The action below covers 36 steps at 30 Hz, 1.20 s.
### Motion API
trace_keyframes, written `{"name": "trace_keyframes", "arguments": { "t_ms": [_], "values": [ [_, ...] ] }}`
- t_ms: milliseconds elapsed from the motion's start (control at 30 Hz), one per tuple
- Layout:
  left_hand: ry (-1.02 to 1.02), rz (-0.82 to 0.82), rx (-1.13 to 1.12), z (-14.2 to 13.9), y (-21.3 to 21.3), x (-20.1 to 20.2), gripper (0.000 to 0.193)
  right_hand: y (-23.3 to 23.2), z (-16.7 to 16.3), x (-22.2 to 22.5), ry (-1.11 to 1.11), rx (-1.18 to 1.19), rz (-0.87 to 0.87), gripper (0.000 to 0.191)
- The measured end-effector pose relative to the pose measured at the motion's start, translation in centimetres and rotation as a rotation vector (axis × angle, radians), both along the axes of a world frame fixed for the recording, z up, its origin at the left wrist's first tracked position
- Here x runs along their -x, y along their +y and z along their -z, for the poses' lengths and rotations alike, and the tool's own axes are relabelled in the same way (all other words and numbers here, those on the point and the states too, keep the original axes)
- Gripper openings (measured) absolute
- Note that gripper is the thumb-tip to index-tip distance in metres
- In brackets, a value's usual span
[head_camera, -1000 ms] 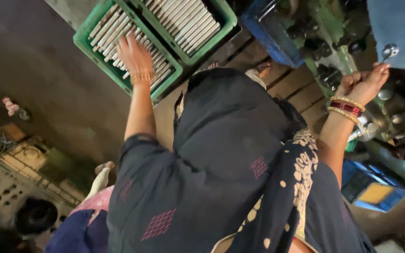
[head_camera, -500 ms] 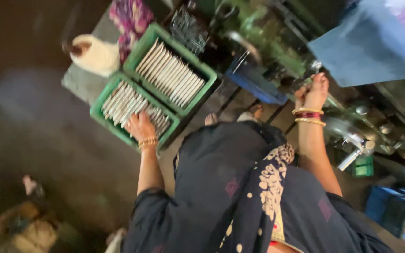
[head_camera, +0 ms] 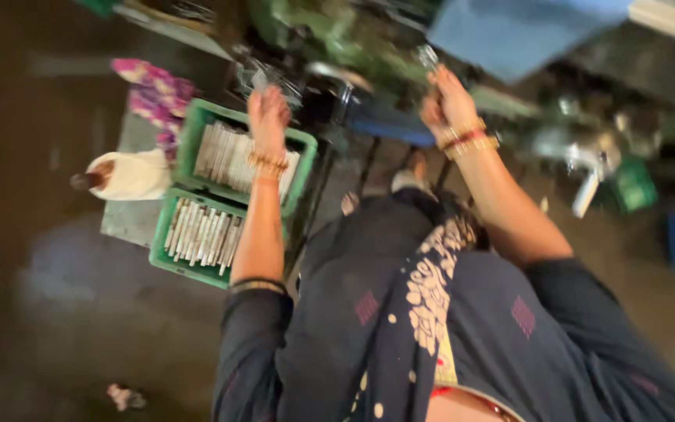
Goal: The person operates a green industrial machine, repeatedly inserting small metal rods into the machine and pressing a lever to process them. The person then places the processed rods into green plastic crates.
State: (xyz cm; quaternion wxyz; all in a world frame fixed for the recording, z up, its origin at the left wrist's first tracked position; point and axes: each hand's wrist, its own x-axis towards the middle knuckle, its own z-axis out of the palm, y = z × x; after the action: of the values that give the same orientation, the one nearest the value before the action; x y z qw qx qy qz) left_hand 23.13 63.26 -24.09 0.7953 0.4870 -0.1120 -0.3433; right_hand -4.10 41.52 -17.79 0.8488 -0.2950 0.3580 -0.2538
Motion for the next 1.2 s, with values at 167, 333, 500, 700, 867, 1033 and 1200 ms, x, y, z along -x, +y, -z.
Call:
{"name": "trace_keyframes", "arguments": {
  "t_ms": [167, 333, 500, 700, 867, 1033, 1200],
  "values": [
    [-0.522, 0.361, -0.027, -3.9, -10.5, 8.6, 0.023, -0.2, -1.3, -0.6, -0.022, -0.074, 0.042, 0.026],
    [-0.192, 0.565, 0.112, -8.0, -12.1, 12.3, 0.058, 0.6, -1.5, 0.4, -0.099, -0.15, -0.003, 0.025],
    [-0.032, 0.735, 0.084, -8.4, -11.0, 12.0, 0.063, 1.6, 0.6, 0.5, -0.247, -0.245, -0.109, 0.027],
    [-0.034, 0.707, 0.049, -9.2, -9.4, 10.5, 0.061, 2.1, 0.9, -1.8, -0.237, -0.163, -0.245, 0.033],
    [0.03, 0.836, 0.288, -10.3, -7.4, 8.7, 0.058, 2.1, -0.3, -2.8, -0.24, -0.289, -0.32, 0.033],
    [0.192, 0.696, 0.138, -9.4, -7.5, 9.0, 0.033, 2.0, 0.3, -3.5, -0.193, -0.302, -0.312, 0.033],
    [0.319, 0.573, 0.061, -8.2, -8.7, 9.7, 0.028, 1.8, 0.8, -4.2, 0.146, 0.442, -0.078, 0.028]
  ]
}}
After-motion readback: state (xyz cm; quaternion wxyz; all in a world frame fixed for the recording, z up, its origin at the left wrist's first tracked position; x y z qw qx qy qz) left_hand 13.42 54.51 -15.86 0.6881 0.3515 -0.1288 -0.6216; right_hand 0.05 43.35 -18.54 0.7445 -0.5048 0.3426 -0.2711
